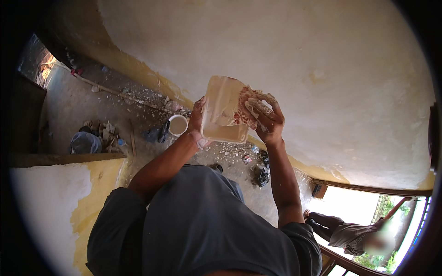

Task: The person applies a patching compound to a damaged wall using a small putty knife. They pick up the compound from a small plastic container and spread it over the wall surface with repeated smoothing motions.

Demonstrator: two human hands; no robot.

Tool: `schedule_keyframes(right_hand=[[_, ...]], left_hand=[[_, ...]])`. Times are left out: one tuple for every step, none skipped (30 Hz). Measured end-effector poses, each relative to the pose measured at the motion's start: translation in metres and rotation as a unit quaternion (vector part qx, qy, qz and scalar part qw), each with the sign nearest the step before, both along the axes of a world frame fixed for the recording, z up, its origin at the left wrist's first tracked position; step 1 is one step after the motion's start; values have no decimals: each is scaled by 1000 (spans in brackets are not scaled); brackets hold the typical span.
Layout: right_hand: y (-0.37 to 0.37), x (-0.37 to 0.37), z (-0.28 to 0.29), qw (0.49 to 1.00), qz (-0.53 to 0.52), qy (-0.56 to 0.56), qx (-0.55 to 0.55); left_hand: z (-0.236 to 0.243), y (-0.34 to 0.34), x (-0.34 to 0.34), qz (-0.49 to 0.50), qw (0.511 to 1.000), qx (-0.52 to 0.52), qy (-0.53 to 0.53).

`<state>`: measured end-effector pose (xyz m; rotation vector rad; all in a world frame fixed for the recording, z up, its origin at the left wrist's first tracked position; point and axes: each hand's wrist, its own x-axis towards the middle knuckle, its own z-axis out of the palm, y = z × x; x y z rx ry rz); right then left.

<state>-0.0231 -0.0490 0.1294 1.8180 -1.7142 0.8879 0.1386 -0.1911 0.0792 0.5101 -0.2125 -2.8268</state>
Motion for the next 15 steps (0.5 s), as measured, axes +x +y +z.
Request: schedule_keyframes(right_hand=[[3,0,-2,999,-20,-21,-13],[7,-2,-3,999,-22,-19,-15],[11,-4,-4,999,-38,-3,-11],[15,-6,-4,998,-56,13,-8],[18,-5,-4,998,-65,16,-9],[20,-3,-2,998,-69,4,-10],[21,-2,-1,997,-74,-9,-11],[23,-4,-7,996,-81,18,-44],[31,-8,-10,993,-93,51,-47],[41,-11,-10,990,-107,84,-48],[40,-5,-8,986,-116,97,-64],[41,-2,-7,983,-128,106,-79],[43,-3,-1,980,-130,120,-92],[49,-6,-1,978,-143,121,-94],[55,-10,-1,972,-167,132,-97]], left_hand=[[3,-1,1,-1,1000,-1,2],[8,-3,0,-7,1000,-14,26],[11,-4,-1,-14,998,-27,50],[8,-6,-3,-18,998,-29,52],[1,-7,-6,0,994,-107,20],[0,-8,-11,17,983,-185,-4],[0,-9,-12,5,982,-186,7],[4,-9,-10,4,988,-146,59],[10,-7,-13,-3,989,-100,110],[16,-1,-18,9,992,-81,95],[1,-7,-19,15,989,-80,123],[-7,-11,-22,19,986,-79,147],[-15,-13,-24,8,985,-81,152],[-14,-13,-25,13,988,-77,134],[-14,-12,-27,20,990,-74,117]])
